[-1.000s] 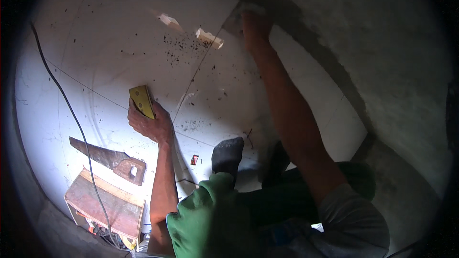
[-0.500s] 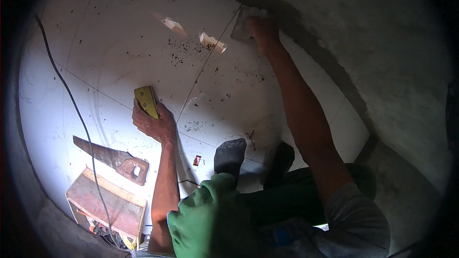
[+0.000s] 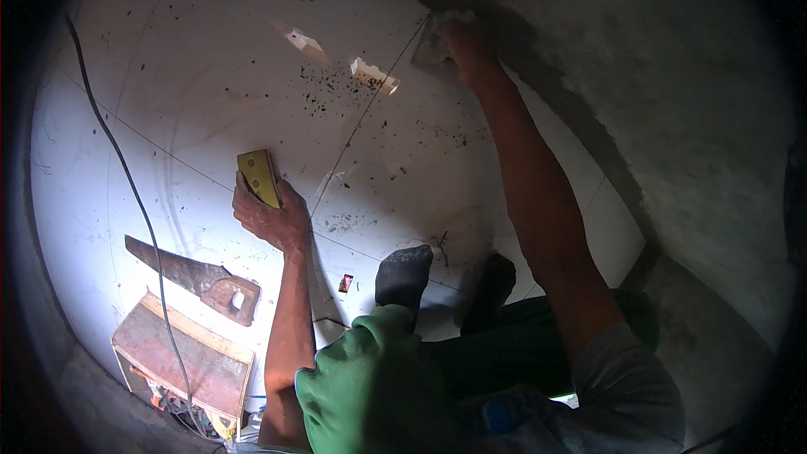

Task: The person applies grout or filler into the joints between wall tiles using a spatula and then smooths the surface using a sanding block.

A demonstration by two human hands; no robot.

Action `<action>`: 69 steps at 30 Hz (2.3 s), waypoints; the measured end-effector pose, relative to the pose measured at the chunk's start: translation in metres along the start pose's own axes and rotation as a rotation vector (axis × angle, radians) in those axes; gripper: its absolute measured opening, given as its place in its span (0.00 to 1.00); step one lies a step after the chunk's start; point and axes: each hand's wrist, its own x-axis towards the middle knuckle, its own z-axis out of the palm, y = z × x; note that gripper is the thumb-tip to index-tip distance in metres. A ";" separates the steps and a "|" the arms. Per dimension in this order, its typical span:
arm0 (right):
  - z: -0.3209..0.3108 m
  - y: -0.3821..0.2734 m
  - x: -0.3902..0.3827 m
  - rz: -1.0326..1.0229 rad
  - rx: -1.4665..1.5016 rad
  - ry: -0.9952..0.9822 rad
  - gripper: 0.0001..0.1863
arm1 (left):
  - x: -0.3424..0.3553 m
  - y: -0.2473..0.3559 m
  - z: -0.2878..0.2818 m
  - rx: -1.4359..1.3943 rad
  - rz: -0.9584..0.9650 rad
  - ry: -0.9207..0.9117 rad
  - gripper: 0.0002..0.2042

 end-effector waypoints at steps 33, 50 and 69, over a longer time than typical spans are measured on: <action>0.003 0.019 -0.032 0.181 0.403 0.076 0.26 | -0.001 -0.004 0.003 0.029 0.029 0.018 0.34; 0.025 0.044 -0.015 0.117 0.302 0.020 0.24 | -0.001 -0.005 0.004 0.007 0.067 0.034 0.33; -0.036 -0.050 -0.107 -0.346 -0.967 -0.125 0.16 | -0.001 -0.003 0.003 0.028 0.027 0.004 0.34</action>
